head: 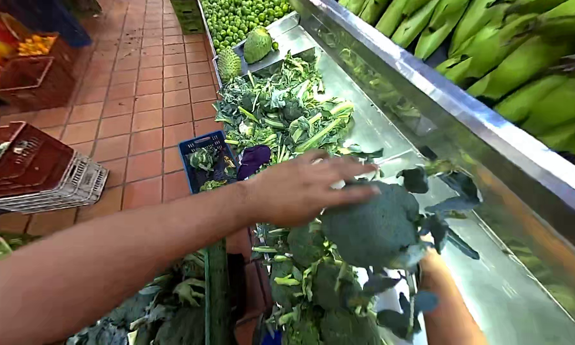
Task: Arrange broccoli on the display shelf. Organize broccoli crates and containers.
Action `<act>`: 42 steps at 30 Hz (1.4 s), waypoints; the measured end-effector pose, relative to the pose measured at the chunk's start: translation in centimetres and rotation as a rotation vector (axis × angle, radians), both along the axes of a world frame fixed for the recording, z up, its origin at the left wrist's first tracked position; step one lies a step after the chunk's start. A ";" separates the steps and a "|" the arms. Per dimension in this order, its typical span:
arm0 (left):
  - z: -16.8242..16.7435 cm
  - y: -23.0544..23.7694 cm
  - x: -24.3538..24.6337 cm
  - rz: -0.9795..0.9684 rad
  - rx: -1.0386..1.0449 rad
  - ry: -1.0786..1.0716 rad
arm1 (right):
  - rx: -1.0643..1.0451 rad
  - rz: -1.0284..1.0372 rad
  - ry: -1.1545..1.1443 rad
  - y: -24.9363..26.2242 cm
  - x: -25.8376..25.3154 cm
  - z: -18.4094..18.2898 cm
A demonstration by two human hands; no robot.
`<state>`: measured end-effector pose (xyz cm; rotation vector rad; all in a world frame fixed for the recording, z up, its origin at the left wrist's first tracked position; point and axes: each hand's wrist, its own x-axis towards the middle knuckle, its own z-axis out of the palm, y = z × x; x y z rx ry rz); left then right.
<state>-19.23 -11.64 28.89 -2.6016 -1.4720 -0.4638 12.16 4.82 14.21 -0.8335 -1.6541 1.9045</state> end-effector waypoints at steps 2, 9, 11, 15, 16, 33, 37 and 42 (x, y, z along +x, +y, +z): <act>-6.1 3.0 -2.9 0.313 -0.194 -0.264 | 0.224 -0.136 -0.209 2.9 -1.3 -1.6; -30.9 4.7 -9.8 0.994 -0.797 -0.982 | 0.258 -0.120 -0.161 10.6 -5.4 -13.1; -34.0 3.8 -10.0 1.054 -0.888 -0.962 | 0.273 -0.097 -0.183 11.8 -6.3 -16.6; -38.2 2.7 -10.5 1.038 -0.996 -0.841 | 0.276 -0.122 -0.269 11.6 -7.6 -21.3; -38.4 2.7 -10.5 1.035 -1.000 -0.818 | 0.289 -0.128 -0.293 11.2 -7.8 -21.8; -38.7 -0.5 -8.8 0.995 -0.870 -1.023 | 0.322 0.086 -0.684 10.5 -5.4 -19.6; -38.0 -3.1 -9.3 0.946 -0.831 -0.723 | 0.279 0.215 -0.880 13.8 -2.6 -13.0; -39.4 -4.1 -9.8 0.887 -0.846 -0.462 | 0.924 -0.040 -0.877 22.0 -8.4 -6.4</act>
